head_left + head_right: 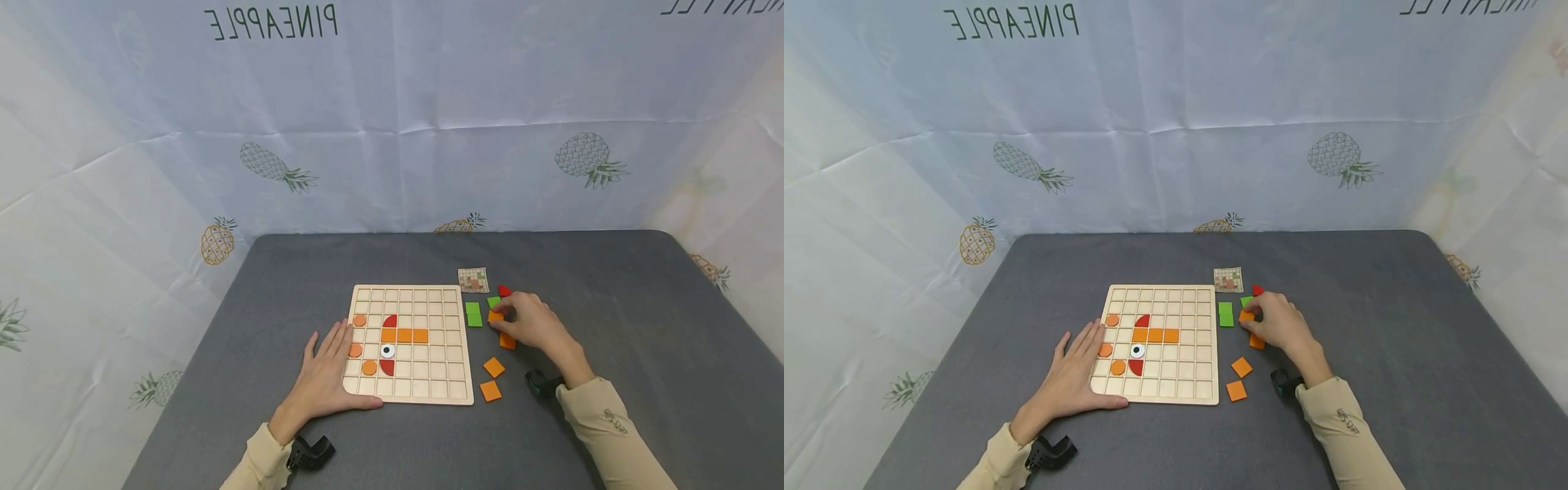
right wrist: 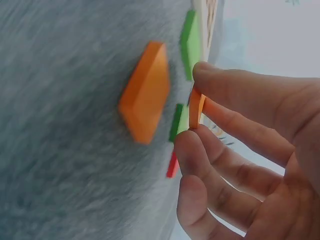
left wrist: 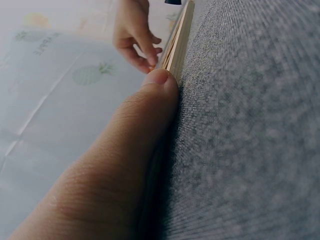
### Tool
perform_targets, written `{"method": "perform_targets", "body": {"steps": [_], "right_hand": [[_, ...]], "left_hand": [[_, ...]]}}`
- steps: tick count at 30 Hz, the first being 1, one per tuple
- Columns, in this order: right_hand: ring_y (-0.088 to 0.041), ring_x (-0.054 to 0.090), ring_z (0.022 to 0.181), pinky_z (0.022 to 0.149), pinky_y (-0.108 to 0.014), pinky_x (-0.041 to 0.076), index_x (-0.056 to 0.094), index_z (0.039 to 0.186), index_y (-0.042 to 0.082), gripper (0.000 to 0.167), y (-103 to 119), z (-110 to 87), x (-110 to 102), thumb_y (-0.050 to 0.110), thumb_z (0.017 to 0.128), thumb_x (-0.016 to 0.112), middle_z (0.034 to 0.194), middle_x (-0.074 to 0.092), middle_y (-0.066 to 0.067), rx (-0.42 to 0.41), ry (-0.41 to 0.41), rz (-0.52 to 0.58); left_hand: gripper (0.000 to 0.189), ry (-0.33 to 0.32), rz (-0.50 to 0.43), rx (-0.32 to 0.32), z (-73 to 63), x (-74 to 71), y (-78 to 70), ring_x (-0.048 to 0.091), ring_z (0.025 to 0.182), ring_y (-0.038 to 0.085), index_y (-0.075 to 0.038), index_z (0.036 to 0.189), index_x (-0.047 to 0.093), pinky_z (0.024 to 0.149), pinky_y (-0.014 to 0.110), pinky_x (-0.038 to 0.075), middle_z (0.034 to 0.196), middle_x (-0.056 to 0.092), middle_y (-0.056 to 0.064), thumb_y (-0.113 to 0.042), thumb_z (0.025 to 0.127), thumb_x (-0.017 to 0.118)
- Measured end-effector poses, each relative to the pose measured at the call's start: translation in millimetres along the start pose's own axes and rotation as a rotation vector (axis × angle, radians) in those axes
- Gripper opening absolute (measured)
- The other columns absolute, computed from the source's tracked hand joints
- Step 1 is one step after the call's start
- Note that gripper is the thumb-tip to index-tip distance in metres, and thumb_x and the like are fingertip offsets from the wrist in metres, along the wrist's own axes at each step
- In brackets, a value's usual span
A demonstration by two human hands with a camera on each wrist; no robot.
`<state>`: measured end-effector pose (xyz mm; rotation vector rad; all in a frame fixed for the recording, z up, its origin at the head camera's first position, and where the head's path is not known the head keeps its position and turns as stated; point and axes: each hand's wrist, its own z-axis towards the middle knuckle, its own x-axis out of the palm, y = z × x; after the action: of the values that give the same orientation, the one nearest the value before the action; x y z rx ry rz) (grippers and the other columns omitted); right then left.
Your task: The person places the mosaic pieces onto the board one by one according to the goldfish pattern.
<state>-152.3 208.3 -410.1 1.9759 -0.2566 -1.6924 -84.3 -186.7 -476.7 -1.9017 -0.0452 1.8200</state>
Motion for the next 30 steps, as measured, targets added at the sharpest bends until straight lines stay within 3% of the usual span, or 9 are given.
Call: {"method": "perform_targets", "body": {"steps": [7, 17, 22, 27, 30], "right_hand": [[-0.021, 0.067, 0.080, 0.065, -0.034, 0.055, 0.082, 0.113, -0.003, 0.024, 16, 0.3, 1, 0.012, 0.095, 0.083, 0.105, 0.079, -0.020, -0.096, -0.034, 0.020], [-0.012, 0.051, 0.058, 0.056, -0.025, 0.042, 0.082, 0.113, -0.004, 0.024, 40, 2.2, 10, 0.010, 0.094, 0.084, 0.098, 0.079, -0.017, -0.178, -0.043, 0.090], [-0.010, 0.055, 0.062, 0.056, -0.024, 0.045, 0.082, 0.111, -0.003, 0.022, 54, 5.6, 16, 0.009, 0.093, 0.085, 0.091, 0.080, -0.013, -0.214, -0.022, 0.103], [-0.013, 0.063, 0.075, 0.062, -0.024, 0.049, 0.083, 0.111, 0.000, 0.021, 69, 7.3, 22, 0.010, 0.093, 0.085, 0.100, 0.079, -0.013, -0.244, -0.006, 0.091], [-0.012, 0.064, 0.075, 0.062, -0.025, 0.050, 0.084, 0.111, 0.002, 0.021, 77, 8.2, 26, 0.011, 0.092, 0.085, 0.104, 0.079, -0.014, -0.245, 0.016, 0.098]], "left_hand": [[0.146, 0.001, -0.006, 0.003, -0.5, -1.1, 0.0, 0.025, 0.168, 0.043, 0.003, 0.171, 0.023, 0.128, 0.077, 0.014, 0.180, 0.023, 0.022, -0.081, 0.067, 0.081], [0.146, -0.020, 0.000, 0.015, -1.3, 1.1, 2.1, 0.027, 0.168, 0.043, 0.003, 0.171, 0.024, 0.127, 0.076, 0.016, 0.179, 0.026, 0.023, -0.083, 0.067, 0.081], [0.147, -0.032, 0.000, 0.022, -2.0, 1.5, 2.6, 0.028, 0.167, 0.043, 0.004, 0.170, 0.025, 0.127, 0.076, 0.016, 0.179, 0.027, 0.023, -0.085, 0.067, 0.080], [0.146, -0.027, 0.004, 0.017, -2.1, 1.1, 1.8, 0.028, 0.167, 0.043, 0.004, 0.170, 0.026, 0.128, 0.076, 0.016, 0.179, 0.027, 0.023, -0.085, 0.067, 0.080], [0.146, -0.018, 0.012, 0.011, -1.8, 0.9, 1.1, 0.028, 0.167, 0.043, 0.004, 0.170, 0.025, 0.128, 0.076, 0.016, 0.179, 0.027, 0.023, -0.084, 0.067, 0.080]]}}
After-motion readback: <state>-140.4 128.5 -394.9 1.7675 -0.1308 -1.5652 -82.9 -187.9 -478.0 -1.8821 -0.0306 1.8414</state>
